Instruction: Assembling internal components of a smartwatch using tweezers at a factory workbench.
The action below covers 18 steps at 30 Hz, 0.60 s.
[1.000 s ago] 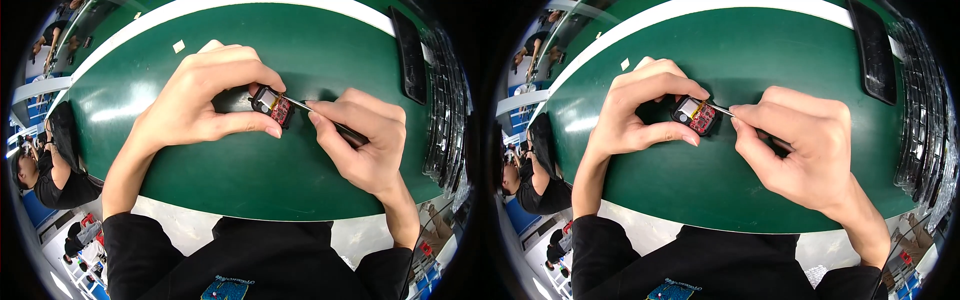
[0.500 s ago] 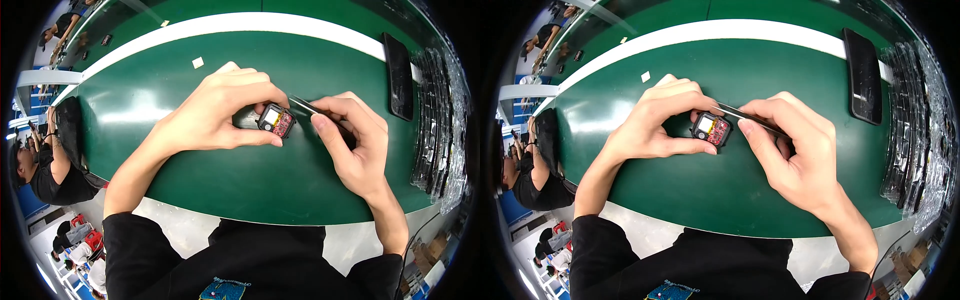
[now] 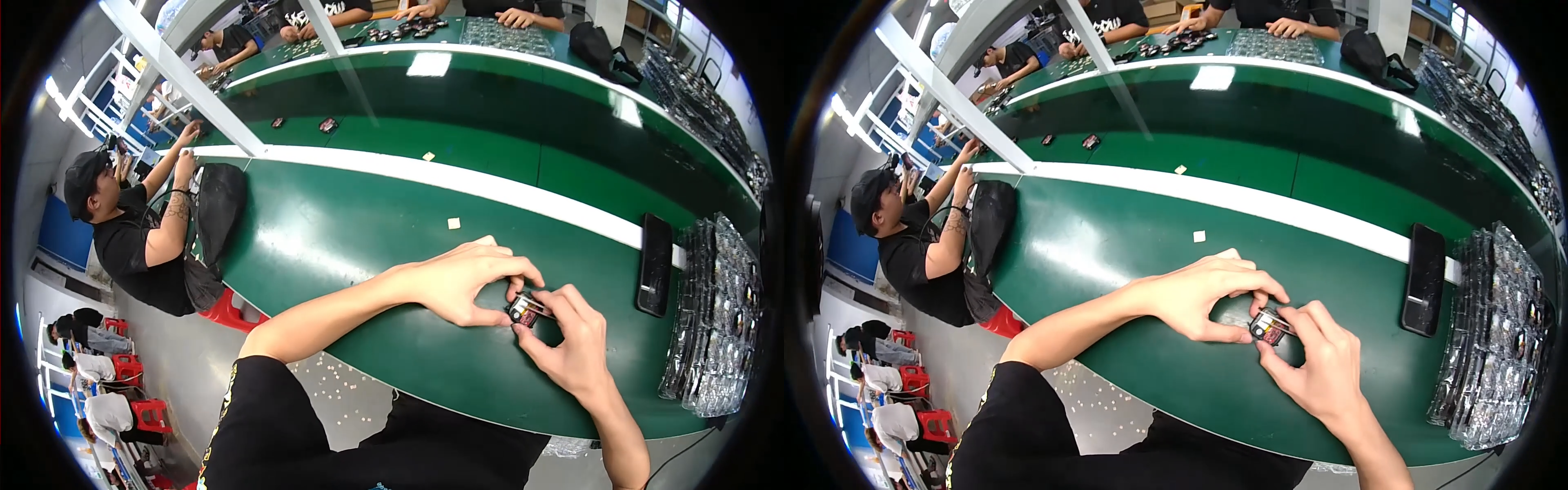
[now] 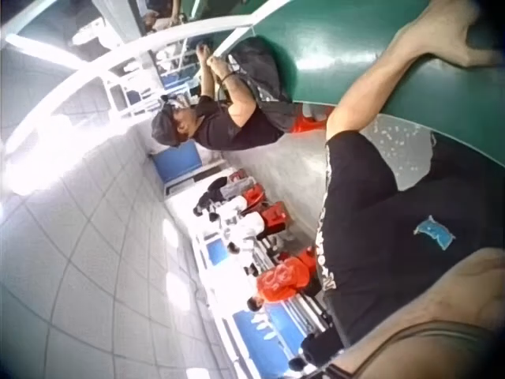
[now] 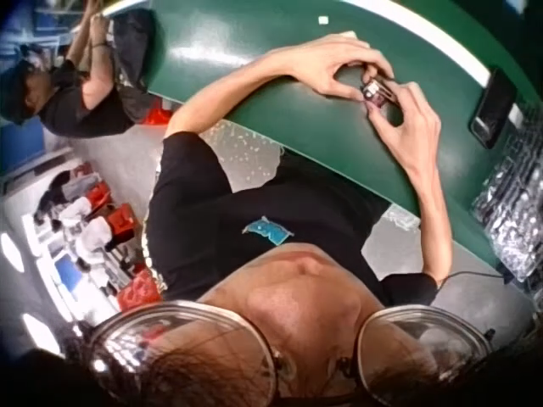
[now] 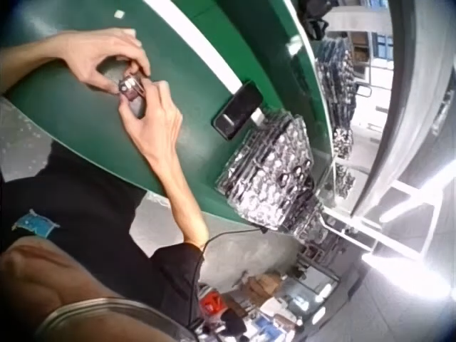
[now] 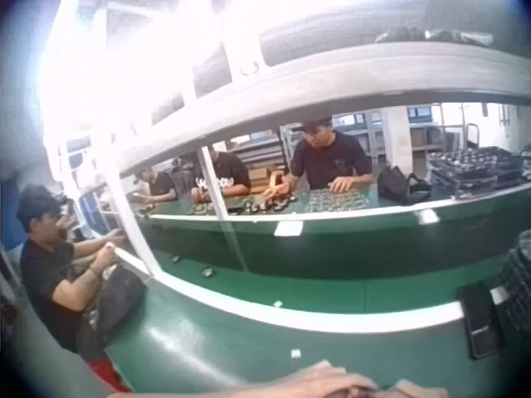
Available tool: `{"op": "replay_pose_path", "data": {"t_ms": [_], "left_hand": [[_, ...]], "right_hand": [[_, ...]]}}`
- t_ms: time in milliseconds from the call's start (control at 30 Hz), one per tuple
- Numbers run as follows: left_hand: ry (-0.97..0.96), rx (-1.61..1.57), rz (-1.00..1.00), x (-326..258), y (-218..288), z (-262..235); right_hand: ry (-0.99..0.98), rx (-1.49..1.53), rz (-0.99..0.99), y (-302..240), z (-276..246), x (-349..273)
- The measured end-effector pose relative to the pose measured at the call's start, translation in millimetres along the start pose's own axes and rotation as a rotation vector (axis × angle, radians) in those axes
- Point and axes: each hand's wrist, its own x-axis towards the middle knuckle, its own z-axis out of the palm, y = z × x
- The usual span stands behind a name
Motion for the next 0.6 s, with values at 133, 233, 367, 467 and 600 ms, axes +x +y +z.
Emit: {"op": "replay_pose_path", "data": {"t_ms": [133,233,367,467,600], "left_hand": [[0.000,-0.100,-0.058,3,6,-19],[0.237,-0.077,-0.130,3,-18,-42],[0.586,0.446,-0.188,-17,-86,-112],[0.713,0.898,-0.543,-44,-149,-158],[0.806,0.935,-0.888,-135,-222,-224]], "right_hand": [[-0.052,-0.077,-0.033,5,-16,1],[-0.013,-0.127,-0.027,-6,-48,1],[0.093,-0.241,-0.073,-35,-111,1],[0.257,-0.354,-0.107,-33,-156,3],[0.404,-0.581,-0.007,-17,-232,11]]}}
